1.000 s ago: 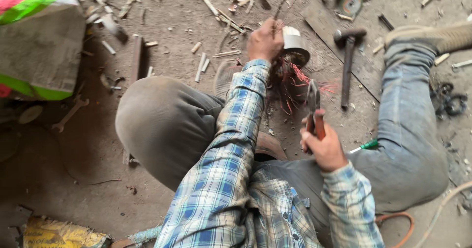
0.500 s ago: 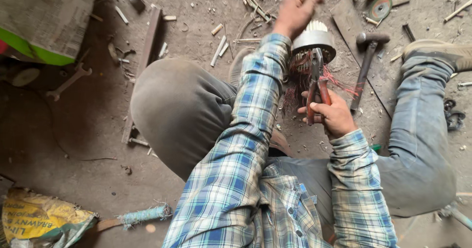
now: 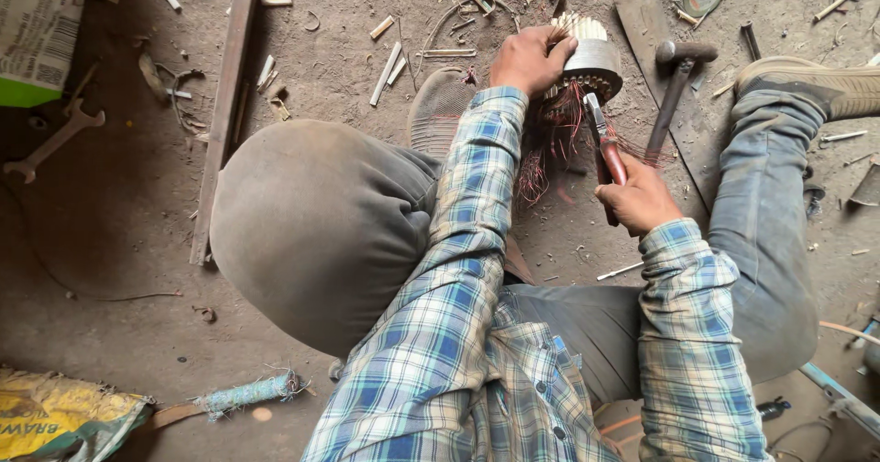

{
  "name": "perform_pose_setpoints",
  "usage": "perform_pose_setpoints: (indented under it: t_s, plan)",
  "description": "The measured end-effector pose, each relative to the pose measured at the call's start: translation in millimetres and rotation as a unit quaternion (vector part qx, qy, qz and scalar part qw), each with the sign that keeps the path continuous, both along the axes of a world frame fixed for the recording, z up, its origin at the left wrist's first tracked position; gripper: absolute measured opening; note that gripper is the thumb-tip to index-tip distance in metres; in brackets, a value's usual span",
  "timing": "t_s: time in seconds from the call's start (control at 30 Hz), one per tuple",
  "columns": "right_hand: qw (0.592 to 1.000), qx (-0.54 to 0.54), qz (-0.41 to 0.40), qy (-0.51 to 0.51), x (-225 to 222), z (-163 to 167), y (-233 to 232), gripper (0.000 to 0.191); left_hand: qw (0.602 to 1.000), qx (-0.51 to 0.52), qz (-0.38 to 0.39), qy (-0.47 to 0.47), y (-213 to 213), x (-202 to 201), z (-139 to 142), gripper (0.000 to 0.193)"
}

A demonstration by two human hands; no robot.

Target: The person sits on the floor and uses pliers to pull and cut copper wires from a cylindrical motor component. The person repeatedly grips and pulls the wires, occasionally using the pliers to cut them, and gathers the removed wires into a pile.

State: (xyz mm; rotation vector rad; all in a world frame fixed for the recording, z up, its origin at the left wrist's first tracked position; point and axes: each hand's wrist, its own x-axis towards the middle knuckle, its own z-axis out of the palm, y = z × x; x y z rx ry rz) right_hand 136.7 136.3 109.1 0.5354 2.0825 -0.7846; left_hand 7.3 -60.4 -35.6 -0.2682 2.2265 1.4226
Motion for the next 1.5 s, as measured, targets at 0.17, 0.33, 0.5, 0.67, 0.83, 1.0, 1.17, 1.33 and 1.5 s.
perform_pose_setpoints:
  t_s: [0.17, 0.33, 0.5, 0.67, 0.83, 1.0, 1.17, 1.33, 1.5]
  plan:
    - [0.995, 0.088, 0.017, -0.053, -13, 4, -11, 0.033, 0.999, 0.001, -0.018, -0.026, 4, 1, 0, 0.034]
    - [0.987, 0.123, 0.093, -0.035, -20, -2, -13, 0.038, 0.999, -0.018, -0.017, -0.033, 6, -1, 0, 0.034]
    - [0.976, 0.165, 0.14, -0.017, -18, -8, -16, 0.036, 0.997, -0.065, -0.034, -0.035, 9, -2, 2, 0.036]
    - [0.988, 0.136, 0.038, -0.055, -10, -10, -19, 0.033, 0.997, -0.059, -0.023, -0.033, 13, -2, -1, 0.037]
    - [0.995, 0.092, 0.045, 0.006, -6, -14, -17, 0.03, 0.998, -0.06, -0.02, -0.028, 16, -3, -4, 0.036]
    - [0.993, 0.109, 0.043, -0.007, -9, -16, -16, 0.027, 0.997, -0.076, -0.007, 0.008, 17, -2, -1, 0.035]
    - [0.991, 0.122, 0.054, -0.004, -4, -18, -21, 0.022, 0.986, -0.116, -0.08, 0.094, 27, -10, 11, 0.036]
    - [0.994, 0.096, 0.021, 0.045, 9, -33, -19, 0.025, 0.965, -0.184, -0.093, 0.163, 49, -18, 26, 0.027]
    - [0.994, 0.026, -0.072, 0.078, 35, -34, -23, 0.025, 0.953, -0.243, -0.022, 0.18, 58, -27, 37, 0.02]
